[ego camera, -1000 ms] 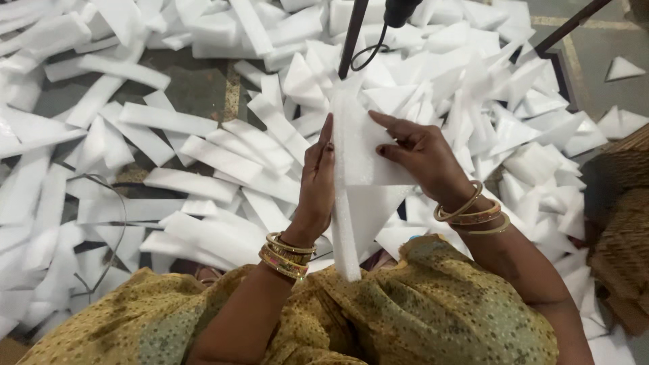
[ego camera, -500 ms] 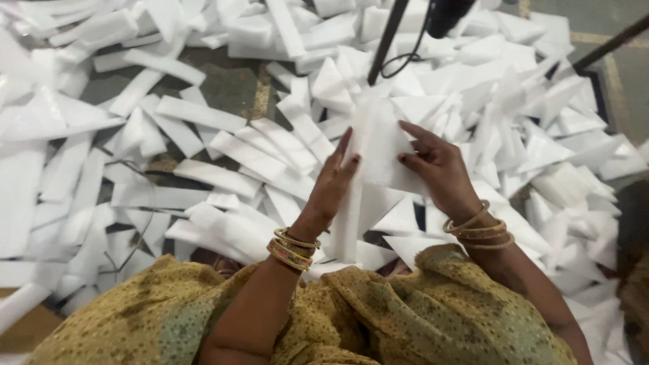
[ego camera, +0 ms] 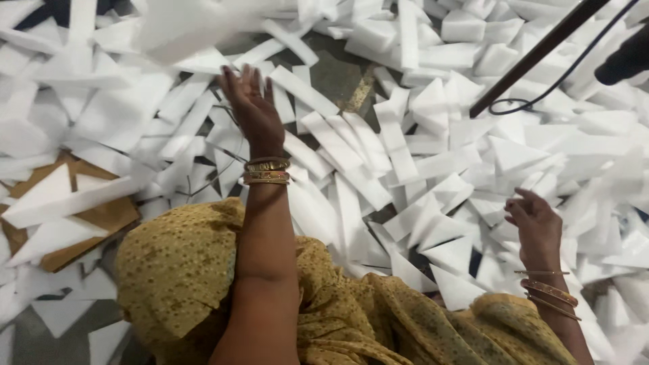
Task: The person sits on the floor and repeatedly picks up white foam sheets, places them under a wire-cutting tool, and cuts them into smaller pieces. The cut pieces fall onto the floor, adding to the existing pile of foam scraps.
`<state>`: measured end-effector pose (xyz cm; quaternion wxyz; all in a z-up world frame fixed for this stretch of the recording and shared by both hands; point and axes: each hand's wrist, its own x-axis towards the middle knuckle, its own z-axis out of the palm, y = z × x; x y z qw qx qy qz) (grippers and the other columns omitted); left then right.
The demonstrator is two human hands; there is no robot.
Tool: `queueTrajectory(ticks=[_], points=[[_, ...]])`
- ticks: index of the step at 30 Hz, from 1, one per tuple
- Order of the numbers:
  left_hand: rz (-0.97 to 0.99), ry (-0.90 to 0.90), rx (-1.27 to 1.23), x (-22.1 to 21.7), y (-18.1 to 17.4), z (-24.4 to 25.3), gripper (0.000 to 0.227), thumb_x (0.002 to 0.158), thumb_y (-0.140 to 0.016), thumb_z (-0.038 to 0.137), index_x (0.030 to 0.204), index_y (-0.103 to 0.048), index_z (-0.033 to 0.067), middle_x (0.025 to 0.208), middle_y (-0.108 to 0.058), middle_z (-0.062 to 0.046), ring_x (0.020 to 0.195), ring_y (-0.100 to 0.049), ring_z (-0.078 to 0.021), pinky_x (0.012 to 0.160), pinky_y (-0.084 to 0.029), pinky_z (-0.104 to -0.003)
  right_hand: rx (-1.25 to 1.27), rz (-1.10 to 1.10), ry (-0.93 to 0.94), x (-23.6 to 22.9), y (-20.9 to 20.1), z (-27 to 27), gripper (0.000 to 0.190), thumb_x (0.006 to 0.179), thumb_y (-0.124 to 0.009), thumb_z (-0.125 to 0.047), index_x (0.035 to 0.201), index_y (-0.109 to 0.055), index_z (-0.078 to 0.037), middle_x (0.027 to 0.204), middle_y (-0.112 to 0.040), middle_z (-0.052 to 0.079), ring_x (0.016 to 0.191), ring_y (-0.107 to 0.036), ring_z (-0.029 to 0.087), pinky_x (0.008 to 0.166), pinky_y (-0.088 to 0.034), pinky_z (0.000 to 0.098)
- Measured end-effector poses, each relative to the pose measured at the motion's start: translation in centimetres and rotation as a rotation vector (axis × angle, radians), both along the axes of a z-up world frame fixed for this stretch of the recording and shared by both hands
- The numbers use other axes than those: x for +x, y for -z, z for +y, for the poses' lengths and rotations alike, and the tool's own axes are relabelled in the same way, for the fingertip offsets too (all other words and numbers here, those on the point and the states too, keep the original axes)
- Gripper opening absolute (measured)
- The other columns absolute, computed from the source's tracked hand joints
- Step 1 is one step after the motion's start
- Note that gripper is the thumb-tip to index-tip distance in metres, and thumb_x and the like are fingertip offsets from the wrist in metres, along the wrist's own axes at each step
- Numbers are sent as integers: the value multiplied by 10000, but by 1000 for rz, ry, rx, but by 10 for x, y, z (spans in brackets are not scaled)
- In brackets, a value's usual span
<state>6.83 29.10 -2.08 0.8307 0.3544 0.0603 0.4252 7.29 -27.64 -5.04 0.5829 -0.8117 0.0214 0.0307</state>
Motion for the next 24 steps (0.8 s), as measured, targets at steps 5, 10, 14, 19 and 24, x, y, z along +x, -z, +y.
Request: queueTrajectory(ticks=[5, 10, 14, 19, 24], points=[[224, -205, 692, 9, 39, -33, 444, 1103, -568, 368, 1451, -600, 94, 1726, -296, -143, 1509, -466, -267, 1156, -549, -466, -711, -63, -77, -2, 73, -48, 534, 933, -729, -324, 1358, -675, -6, 1190, -716, 265, 1070, -697, 377, 935, -555, 482], [821, 249, 557, 2, 146, -114, 694, 871, -728, 385, 1433, -527, 31, 1415, -596, -194, 1297, -578, -318, 1061, -490, -430, -977, 20, -161, -22, 112, -67, 767, 837, -772, -525, 1417, -638, -41, 1274, -697, 276, 1181, -662, 426, 1026, -535, 502], [1063, 215, 1056, -34, 208, -150, 732, 855, -810, 440, 1406, -554, 32, 1406, -572, -227, 1339, -500, -379, 1137, -406, -513, -945, 98, -297, -49, 127, -69, 870, 761, -768, -610, 1465, -550, -146, 1505, -539, 167, 1402, -481, 383, 1166, -440, 531], [1541, 559, 1184, -72, 209, -166, 847, 799, -826, 415, 1510, -416, 203, 1523, -402, -149, 1342, -464, -377, 1058, -430, -565, -1105, 371, -134, -58, 143, -68, 799, 774, -792, -573, 1465, -558, -248, 1614, -335, 133, 1475, -306, 404, 1051, -405, 681], [1606, 485, 1245, -86, 196, -177, 1072, 762, -876, 397, 1594, -231, 200, 1464, -462, -170, 1321, -505, -389, 1067, -452, -540, -1064, 287, 22, -67, 140, -76, 679, 855, -736, -548, 1460, -575, -286, 1564, -367, 205, 1468, -323, 436, 1071, -398, 679]])
